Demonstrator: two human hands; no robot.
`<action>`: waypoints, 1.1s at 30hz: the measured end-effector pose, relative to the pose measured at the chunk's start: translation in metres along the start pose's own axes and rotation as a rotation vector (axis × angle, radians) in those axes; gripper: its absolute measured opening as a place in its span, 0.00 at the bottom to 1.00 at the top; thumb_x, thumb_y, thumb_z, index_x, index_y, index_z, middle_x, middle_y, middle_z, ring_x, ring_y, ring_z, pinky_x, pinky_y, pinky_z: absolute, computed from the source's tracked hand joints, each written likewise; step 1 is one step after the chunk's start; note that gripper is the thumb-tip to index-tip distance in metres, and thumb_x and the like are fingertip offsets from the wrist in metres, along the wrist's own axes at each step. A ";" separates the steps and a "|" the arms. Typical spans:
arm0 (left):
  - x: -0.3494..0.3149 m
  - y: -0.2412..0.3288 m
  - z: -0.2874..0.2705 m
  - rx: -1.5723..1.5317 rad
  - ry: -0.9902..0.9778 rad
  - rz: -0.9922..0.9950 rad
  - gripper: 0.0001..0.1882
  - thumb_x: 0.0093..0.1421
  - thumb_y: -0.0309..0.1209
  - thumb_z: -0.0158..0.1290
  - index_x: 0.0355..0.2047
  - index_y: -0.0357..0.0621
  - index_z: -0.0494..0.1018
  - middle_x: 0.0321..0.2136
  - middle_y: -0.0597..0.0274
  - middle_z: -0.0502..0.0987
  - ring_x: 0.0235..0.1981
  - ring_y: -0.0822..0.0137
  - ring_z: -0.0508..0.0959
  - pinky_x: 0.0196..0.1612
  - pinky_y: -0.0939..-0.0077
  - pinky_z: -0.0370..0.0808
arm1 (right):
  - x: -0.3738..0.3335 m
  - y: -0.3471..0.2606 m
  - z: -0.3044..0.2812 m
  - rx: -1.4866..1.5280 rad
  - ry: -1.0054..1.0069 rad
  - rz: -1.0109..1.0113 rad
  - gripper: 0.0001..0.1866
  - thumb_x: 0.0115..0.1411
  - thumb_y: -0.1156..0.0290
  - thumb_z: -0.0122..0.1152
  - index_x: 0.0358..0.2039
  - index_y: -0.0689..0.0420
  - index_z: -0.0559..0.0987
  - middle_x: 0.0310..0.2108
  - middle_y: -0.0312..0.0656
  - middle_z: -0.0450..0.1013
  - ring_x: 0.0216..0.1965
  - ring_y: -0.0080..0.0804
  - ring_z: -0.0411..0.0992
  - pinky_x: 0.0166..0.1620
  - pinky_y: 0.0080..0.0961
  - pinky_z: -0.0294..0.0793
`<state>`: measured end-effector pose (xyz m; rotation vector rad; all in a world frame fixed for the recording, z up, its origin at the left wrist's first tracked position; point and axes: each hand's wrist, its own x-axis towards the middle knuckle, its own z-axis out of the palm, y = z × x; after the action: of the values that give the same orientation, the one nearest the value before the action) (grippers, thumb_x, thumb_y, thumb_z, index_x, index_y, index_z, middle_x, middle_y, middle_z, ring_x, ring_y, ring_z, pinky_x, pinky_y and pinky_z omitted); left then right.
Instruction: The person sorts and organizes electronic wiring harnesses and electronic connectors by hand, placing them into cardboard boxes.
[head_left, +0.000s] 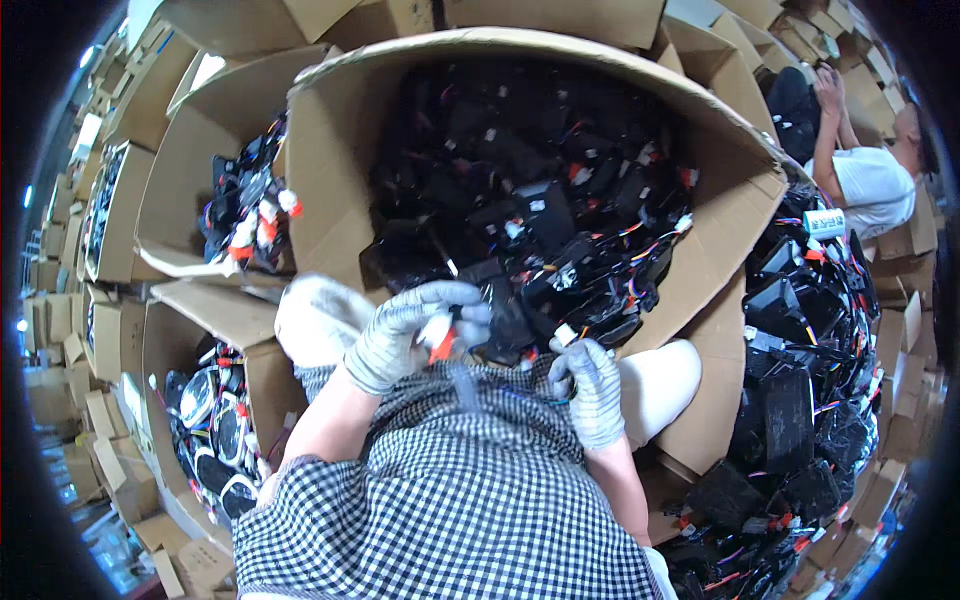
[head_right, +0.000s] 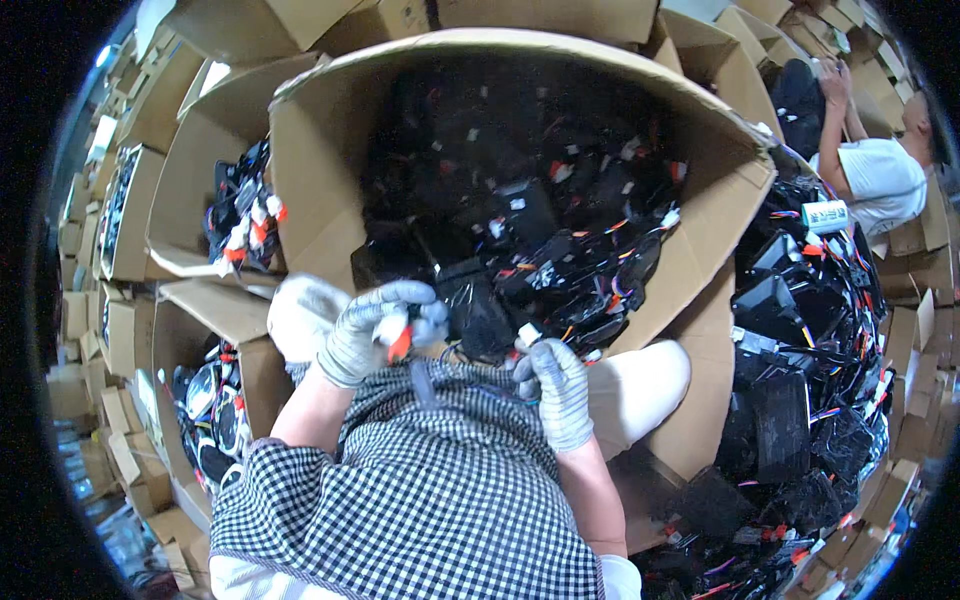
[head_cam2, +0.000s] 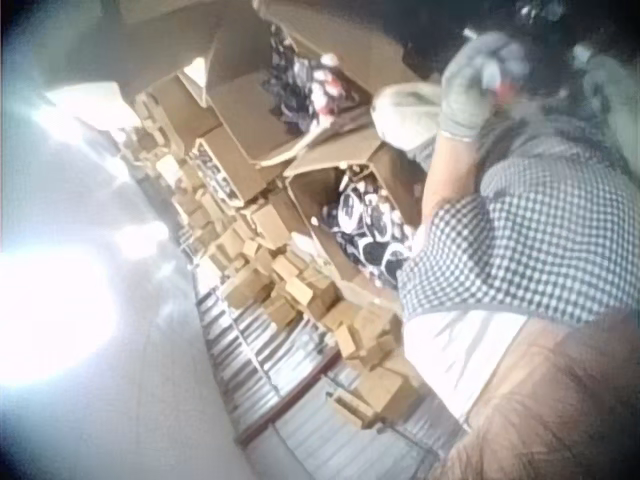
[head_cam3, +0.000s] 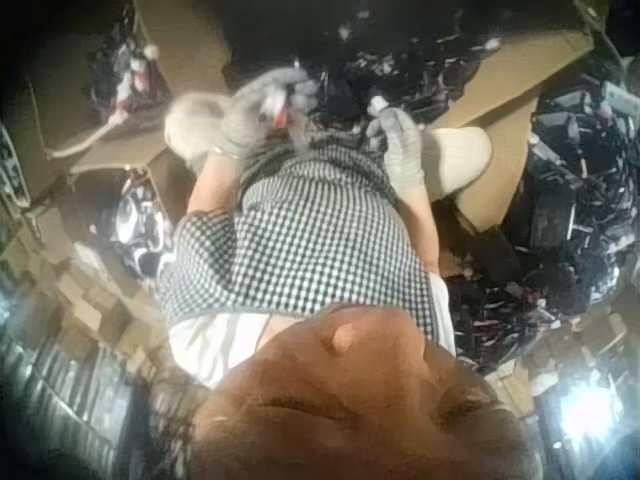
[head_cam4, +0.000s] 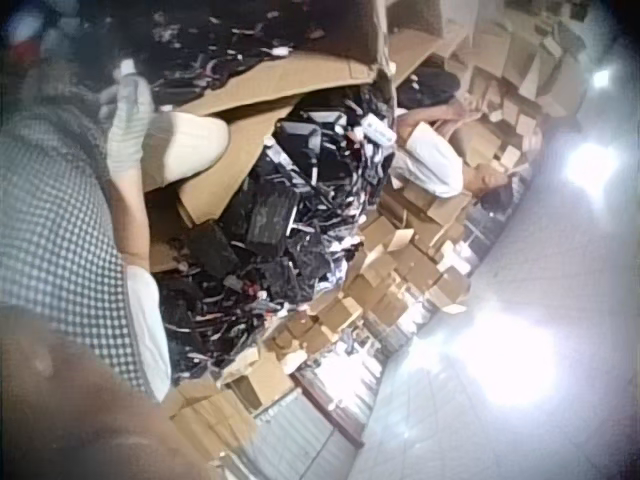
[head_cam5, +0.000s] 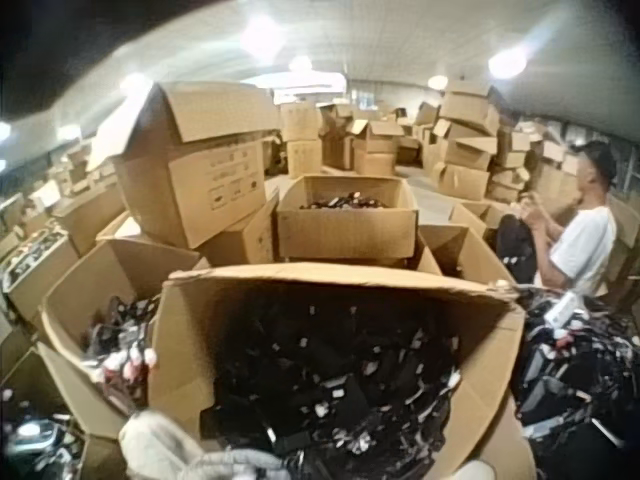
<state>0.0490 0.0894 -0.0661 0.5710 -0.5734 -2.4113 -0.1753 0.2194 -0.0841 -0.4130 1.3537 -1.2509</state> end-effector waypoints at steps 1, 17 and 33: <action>-0.004 0.002 0.003 0.057 0.079 -0.017 0.27 0.53 0.32 0.54 0.53 0.38 0.64 0.44 0.48 0.72 0.44 0.60 0.74 0.52 0.64 0.67 | -0.005 -0.002 0.004 -0.018 0.012 -0.013 0.18 0.61 0.57 0.53 0.36 0.61 0.75 0.22 0.32 0.71 0.18 0.13 0.63 0.23 0.09 0.62; 0.004 -0.035 0.021 1.318 -0.176 0.483 0.18 0.56 0.43 0.51 0.33 0.39 0.75 0.28 0.56 0.75 0.31 0.58 0.74 0.37 0.66 0.68 | -0.019 -0.044 0.033 -0.497 -0.217 -0.206 0.17 0.59 0.58 0.56 0.29 0.61 0.78 0.20 0.33 0.69 0.22 0.18 0.64 0.25 0.18 0.63; 0.015 -0.078 0.024 0.913 -0.571 -0.147 0.21 0.62 0.45 0.46 0.39 0.40 0.75 0.31 0.57 0.78 0.35 0.63 0.76 0.41 0.71 0.71 | -0.010 -0.011 -0.046 -0.340 -0.748 0.093 0.30 0.56 0.41 0.49 0.22 0.59 0.75 0.13 0.33 0.65 0.17 0.21 0.63 0.24 0.23 0.62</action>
<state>-0.0089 0.1436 -0.0908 0.2473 -1.9734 -2.3347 -0.2176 0.2426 -0.0820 -0.9378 0.9102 -0.6672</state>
